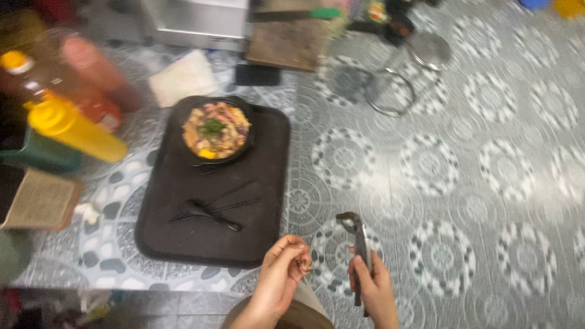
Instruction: The person assembles hot pot bowls on a multi-burner portable stove, using tongs to add sliced meat, kimchi, noodles and vegetables into black pots pre-filled with cabbage and mushrooms, and ladles red broth from a large pot into the bowls. They then carry a finished pot on a tray to another table, garnish it, and return to fill more bowls.
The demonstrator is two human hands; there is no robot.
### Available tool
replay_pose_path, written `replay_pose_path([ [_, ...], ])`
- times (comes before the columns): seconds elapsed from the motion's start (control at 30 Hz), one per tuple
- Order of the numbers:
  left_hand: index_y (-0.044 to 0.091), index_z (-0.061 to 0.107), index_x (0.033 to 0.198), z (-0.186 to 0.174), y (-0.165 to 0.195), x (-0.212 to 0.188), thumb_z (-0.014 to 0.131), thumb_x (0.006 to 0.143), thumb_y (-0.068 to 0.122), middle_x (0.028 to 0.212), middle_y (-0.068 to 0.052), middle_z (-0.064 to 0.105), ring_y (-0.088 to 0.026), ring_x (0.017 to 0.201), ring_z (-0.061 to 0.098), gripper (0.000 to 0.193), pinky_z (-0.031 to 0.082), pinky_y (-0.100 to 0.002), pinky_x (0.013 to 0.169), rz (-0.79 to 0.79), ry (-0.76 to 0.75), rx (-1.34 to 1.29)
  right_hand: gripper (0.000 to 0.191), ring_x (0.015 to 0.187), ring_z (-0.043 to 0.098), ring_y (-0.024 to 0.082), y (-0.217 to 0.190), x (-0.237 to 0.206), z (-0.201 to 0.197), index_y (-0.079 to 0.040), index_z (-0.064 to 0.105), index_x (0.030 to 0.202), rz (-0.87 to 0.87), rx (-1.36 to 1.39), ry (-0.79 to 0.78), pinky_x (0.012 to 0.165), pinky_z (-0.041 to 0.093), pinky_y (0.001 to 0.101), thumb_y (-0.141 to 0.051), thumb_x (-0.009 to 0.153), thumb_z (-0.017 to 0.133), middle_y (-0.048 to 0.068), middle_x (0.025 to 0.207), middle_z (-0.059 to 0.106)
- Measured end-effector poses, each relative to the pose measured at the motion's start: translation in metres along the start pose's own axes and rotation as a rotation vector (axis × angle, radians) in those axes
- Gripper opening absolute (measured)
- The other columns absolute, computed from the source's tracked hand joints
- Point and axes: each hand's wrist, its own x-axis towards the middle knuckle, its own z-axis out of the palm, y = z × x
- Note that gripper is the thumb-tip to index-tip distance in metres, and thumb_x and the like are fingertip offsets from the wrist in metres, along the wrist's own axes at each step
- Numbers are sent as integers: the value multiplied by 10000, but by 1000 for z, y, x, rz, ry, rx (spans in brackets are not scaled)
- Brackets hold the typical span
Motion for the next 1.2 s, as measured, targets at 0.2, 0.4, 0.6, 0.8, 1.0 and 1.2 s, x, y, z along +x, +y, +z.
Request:
replay_pose_path([
  [0.2, 30, 593, 965, 19, -58, -41, 627, 1008, 109, 714, -24, 548, -95, 617, 466, 95, 350, -245, 536, -163, -345, 351, 293, 564, 550, 95, -1, -109, -74, 3, 650, 1219, 41, 178, 175, 488, 454, 262, -165, 1001, 549, 18, 737, 617],
  [0.4, 48, 425, 1328, 60, -169, 23, 710, 961, 127, 1228, -250, 463, -350, 1150, 449, 471, 396, -530, 862, -5, -816, 1734, 291, 575, 525, 96, 9, -196, -156, 25, 647, 1222, 6, 210, 534, 509, 421, 263, -151, 1009, 557, 27, 739, 600],
  [0.6, 48, 266, 1631, 149, -306, 44, 595, 775, -119, 1410, -236, 545, -417, 1226, 566, 932, 435, -506, 1040, 423, -1157, 2205, 295, 543, 533, 96, 56, -264, -256, 0, 669, 1194, 36, 275, 683, 488, 435, 271, -193, 991, 578, 24, 706, 606],
  [0.8, 90, 630, 1306, 232, -464, 8, 654, 901, -4, 1172, -158, 695, -361, 1104, 635, 417, 503, -473, 954, 578, -1290, 1546, 287, 544, 537, 77, 95, -329, -374, -23, 656, 1212, 4, 373, 822, 496, 438, 246, -211, 1009, 579, 18, 717, 601],
  [1.0, 133, 675, 1060, 303, -608, -36, 776, 759, 60, 943, -73, 667, -290, 987, 635, 325, 441, -449, 892, 730, -1469, 1583, 335, 540, 536, 81, 126, -392, -475, -31, 669, 1247, 119, 422, 1027, 498, 440, 245, -227, 995, 569, 15, 731, 601],
  [1.2, 118, 682, 1080, 370, -724, -27, 755, 662, 5, 1140, -116, 697, -348, 1095, 631, 439, 404, -534, 948, 974, -1647, 1358, 346, 533, 560, 117, 178, -392, -573, 5, 635, 1239, 85, 562, 1098, 507, 474, 274, -234, 1009, 536, 47, 721, 612],
])
